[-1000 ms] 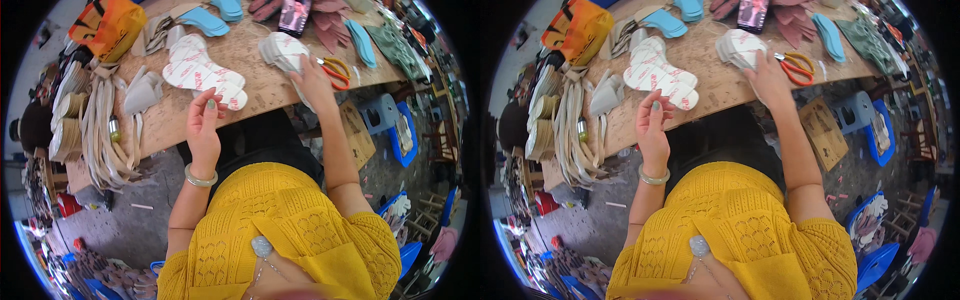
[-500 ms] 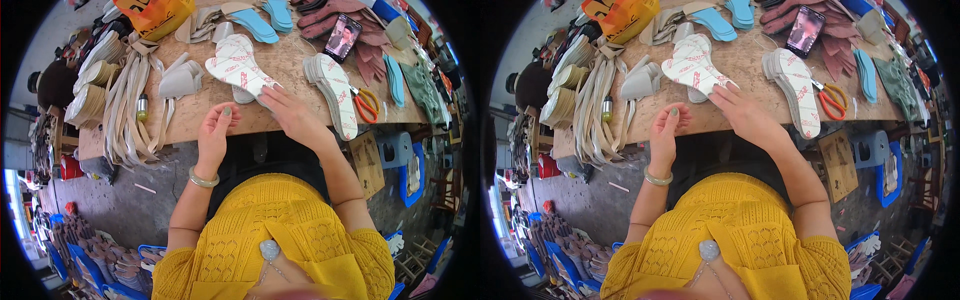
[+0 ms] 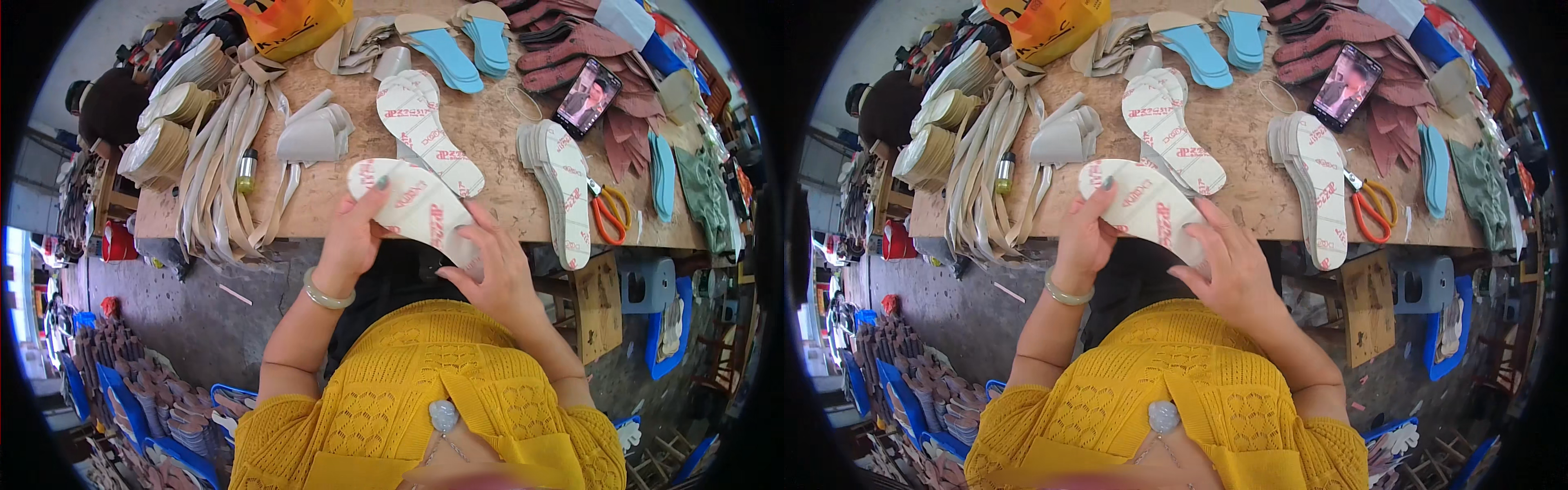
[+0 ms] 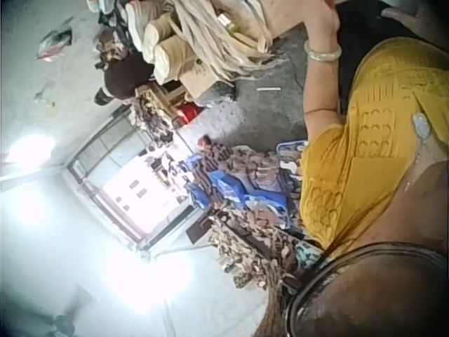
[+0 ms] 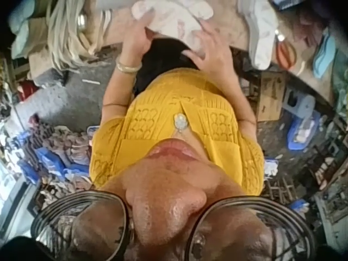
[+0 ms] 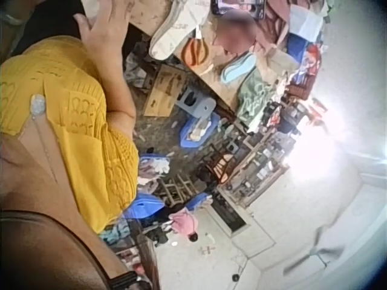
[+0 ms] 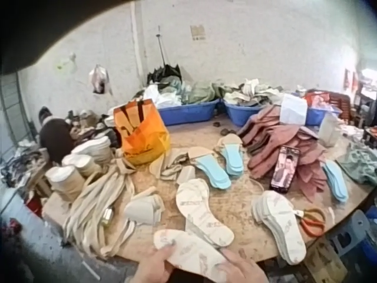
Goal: Manually assembling and preparing shoe insole components at a workstation.
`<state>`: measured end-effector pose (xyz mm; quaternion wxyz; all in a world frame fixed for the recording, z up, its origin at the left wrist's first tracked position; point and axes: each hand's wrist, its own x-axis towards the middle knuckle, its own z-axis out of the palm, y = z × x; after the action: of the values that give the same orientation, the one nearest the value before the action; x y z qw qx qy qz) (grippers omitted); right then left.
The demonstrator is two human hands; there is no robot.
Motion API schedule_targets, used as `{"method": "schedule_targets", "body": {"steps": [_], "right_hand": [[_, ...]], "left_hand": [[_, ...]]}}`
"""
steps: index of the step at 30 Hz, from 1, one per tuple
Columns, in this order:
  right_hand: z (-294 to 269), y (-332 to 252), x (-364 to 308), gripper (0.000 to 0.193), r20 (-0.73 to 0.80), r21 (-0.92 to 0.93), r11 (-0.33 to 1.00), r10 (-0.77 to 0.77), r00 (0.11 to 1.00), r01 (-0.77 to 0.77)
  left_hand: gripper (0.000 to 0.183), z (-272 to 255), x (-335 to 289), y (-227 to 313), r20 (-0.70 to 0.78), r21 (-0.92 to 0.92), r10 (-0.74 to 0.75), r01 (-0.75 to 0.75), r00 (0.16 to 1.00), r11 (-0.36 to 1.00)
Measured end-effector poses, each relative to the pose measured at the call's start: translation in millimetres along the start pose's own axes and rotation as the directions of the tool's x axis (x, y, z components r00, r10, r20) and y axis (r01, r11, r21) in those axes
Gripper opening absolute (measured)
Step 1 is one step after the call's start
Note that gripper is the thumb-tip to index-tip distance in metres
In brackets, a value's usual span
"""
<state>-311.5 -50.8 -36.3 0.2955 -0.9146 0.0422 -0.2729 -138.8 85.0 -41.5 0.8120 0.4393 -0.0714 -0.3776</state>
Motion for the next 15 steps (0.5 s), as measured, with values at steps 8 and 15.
{"method": "schedule_targets", "body": {"steps": [8,15], "right_hand": [[17,55,-11,0.071,-0.211,0.304,0.924,0.303,0.929,-0.232],[19,81,-7,0.073,-0.302,0.325,0.924,0.302,0.904,-0.2]], "left_hand": [[0.029,14,114,56,0.21,0.505,0.377,-0.43,0.902,0.749],[0.036,-52,277,125,0.354,0.921,0.619,-0.145,0.701,-0.363]]}}
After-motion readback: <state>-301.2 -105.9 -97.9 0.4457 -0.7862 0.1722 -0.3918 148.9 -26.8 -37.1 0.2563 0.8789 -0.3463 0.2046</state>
